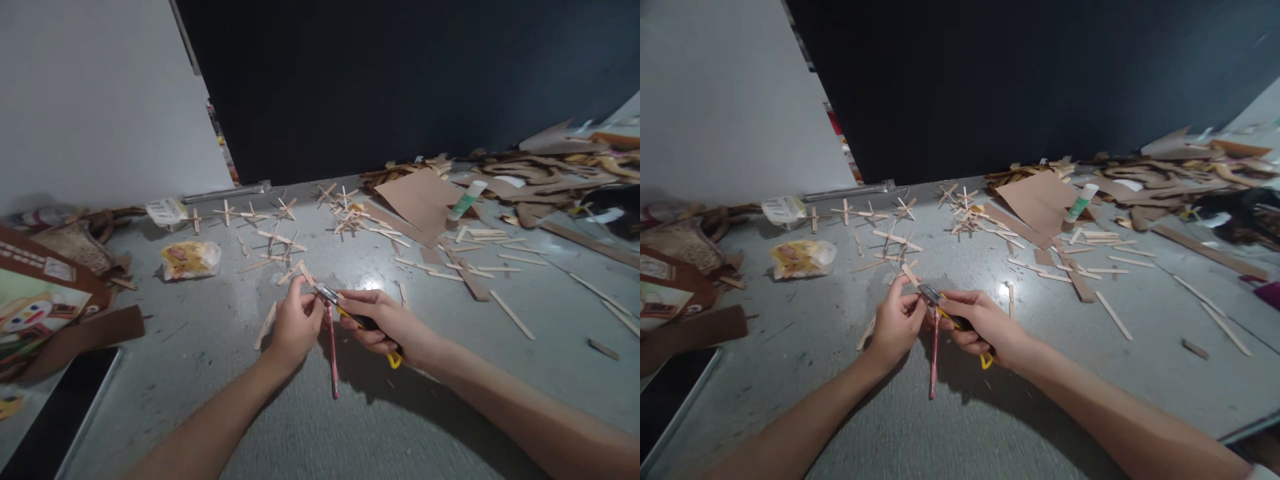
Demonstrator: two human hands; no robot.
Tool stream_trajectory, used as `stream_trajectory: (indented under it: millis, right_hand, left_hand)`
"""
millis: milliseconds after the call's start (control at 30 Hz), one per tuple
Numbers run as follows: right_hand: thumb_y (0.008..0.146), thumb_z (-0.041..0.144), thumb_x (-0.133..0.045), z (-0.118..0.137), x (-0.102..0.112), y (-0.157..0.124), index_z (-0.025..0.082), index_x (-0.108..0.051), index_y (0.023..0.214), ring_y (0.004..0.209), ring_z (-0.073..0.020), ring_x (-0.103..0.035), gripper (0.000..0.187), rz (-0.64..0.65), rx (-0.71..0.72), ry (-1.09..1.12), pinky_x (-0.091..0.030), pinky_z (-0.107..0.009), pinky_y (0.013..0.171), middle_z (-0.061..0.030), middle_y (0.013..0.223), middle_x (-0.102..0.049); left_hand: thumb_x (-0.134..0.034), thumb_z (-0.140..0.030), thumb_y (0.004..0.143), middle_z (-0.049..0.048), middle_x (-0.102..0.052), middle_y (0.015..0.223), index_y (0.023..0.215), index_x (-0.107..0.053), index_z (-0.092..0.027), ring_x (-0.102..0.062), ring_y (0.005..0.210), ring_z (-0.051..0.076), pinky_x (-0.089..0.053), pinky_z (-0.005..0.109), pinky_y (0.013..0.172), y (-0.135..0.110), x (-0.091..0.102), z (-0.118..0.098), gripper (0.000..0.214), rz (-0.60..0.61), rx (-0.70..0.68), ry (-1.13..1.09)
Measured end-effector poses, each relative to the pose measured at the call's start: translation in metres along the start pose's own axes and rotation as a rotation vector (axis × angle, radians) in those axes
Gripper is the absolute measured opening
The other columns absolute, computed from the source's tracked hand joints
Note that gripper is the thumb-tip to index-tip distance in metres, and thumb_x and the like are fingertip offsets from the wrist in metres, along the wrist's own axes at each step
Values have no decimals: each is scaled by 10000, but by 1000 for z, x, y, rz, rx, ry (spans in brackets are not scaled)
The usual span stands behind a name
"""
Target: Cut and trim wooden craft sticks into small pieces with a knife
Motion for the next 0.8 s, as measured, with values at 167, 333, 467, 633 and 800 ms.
stream_trajectory:
  millis: [167,333,467,633,800]
  right_hand:
    - [812,457,-824,-2,4,4,209,-615,931,402,-12,-146,346,32,-17,32,-59,-165,348,91,633,-514]
    - [822,467,-811,-7,5,7,208,-640,948,403,-16,-134,335,55,42,50,-54,-175,341,89,646,-505]
    - [834,532,-798,-6,4,4,211,-636,917,382,-19,-144,369,63,123,-10,-76,-194,333,83,641,-525]
    - [890,580,-724,3,9,1,194,-703,918,441,-83,-340,387,-215,485,-458,-264,-243,422,76,585,-454]
    - [809,535,-796,-1,12,8,194,-711,900,569,-137,-458,363,-471,625,-697,-349,-277,548,63,609,-482]
  left_hand:
    - [-628,-359,937,-52,-680,625,1143,-499,-231,-637,502,145,-459,218,500,-1,-1,-1,274,-31,-21,9]
    - [-611,-349,952,-50,-692,638,1177,-485,-233,-648,485,147,-491,223,494,0,-2,1,283,-15,-14,-2]
    - [-641,-422,950,-35,-700,628,1193,-493,-215,-663,485,157,-517,226,483,1,-4,4,351,77,31,-52]
    - [-651,-428,944,-34,-697,633,1201,-519,-205,-641,465,149,-514,230,476,0,-6,4,365,100,45,-75]
    - [-649,-286,908,-13,-725,667,1150,-600,-203,-645,521,142,-498,225,529,-6,-9,0,260,236,0,-46]
Point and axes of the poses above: each hand's wrist, its own y-axis towards the middle knuckle, its own x-axis out of the back of the hand, z = x × y, the point moved 2 cm from there along y, towards the middle knuckle
